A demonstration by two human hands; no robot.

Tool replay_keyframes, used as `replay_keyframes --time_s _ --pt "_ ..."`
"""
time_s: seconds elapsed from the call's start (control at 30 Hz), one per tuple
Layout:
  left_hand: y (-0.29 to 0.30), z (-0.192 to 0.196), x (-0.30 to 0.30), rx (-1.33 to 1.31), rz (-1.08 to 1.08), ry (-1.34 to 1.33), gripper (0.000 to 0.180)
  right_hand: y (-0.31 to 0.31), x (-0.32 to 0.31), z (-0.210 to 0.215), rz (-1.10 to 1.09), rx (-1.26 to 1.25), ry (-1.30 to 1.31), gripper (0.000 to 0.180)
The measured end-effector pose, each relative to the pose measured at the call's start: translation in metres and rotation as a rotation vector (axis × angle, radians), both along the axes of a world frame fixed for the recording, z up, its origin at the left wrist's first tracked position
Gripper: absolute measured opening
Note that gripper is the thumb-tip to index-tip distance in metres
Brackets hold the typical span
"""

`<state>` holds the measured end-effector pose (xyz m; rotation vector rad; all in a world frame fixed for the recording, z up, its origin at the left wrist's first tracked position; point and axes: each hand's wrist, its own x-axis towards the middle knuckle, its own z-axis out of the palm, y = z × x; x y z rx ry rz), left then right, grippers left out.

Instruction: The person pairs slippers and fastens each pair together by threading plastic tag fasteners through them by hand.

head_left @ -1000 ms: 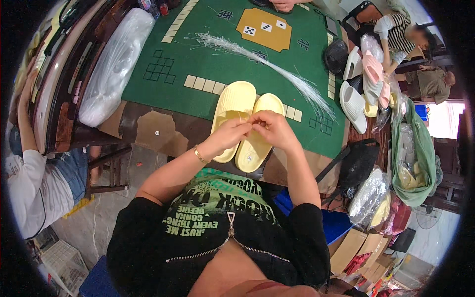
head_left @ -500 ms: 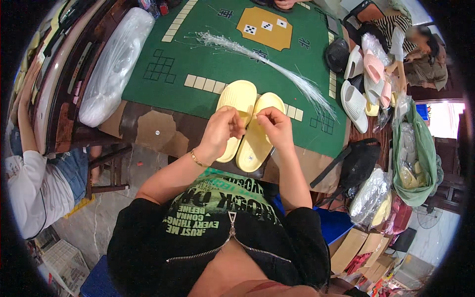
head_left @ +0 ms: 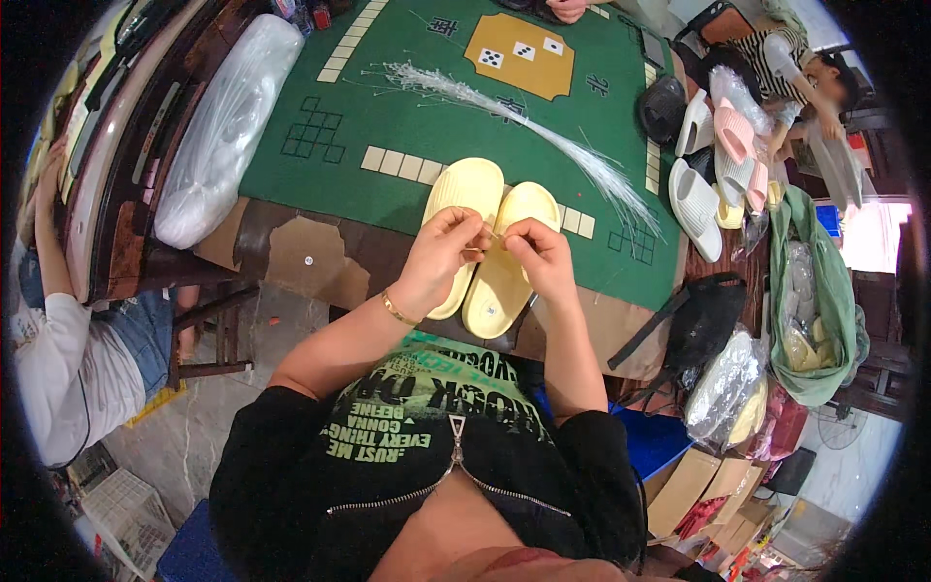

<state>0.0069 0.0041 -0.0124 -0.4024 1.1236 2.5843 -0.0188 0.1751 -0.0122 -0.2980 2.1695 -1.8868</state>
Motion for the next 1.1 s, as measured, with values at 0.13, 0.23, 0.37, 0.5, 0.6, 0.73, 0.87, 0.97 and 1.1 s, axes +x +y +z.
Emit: replay_keyframes --time_s 0.13,0.23,0.37,0.5,0.6,0.73,0.87,0.97,1.1 --pt "0.000 -0.002 -0.001 0.026 0.000 -0.021 0.009 0.004 0.000 -0.005 0.009 -0.019 -0.003 0.008" --pt "0.000 -0.004 -0.002 0.028 -0.005 -0.021 0.009 0.004 0.001 -0.004 0.019 0.008 0.019 0.007" --pt "0.001 -0.005 -0.001 0.056 -0.006 -0.019 0.008 0.003 0.001 -0.004 0.015 0.022 0.027 0.007" --pt "0.001 -0.005 0.000 0.074 -0.014 -0.019 0.008 0.001 0.002 0.001 0.012 0.011 0.012 0.007" --pt "0.002 -0.003 0.000 0.090 -0.021 -0.018 0.008 0.003 0.001 0.000 0.031 0.053 0.020 0.008" --pt "0.002 -0.003 0.000 0.103 -0.013 -0.013 0.009 0.006 0.003 -0.001 0.040 -0.001 0.013 0.008" --pt "0.000 -0.005 0.000 0.105 -0.008 -0.015 0.009 0.003 0.001 0.000 0.060 0.034 0.050 0.006" --pt "0.001 -0.003 0.000 0.105 -0.015 -0.027 0.009 0.003 0.001 0.001 0.043 0.043 0.006 0.008" --pt "0.000 -0.004 0.001 0.117 -0.018 -0.028 0.008 0.001 0.002 0.004 0.031 0.090 0.023 0.008"
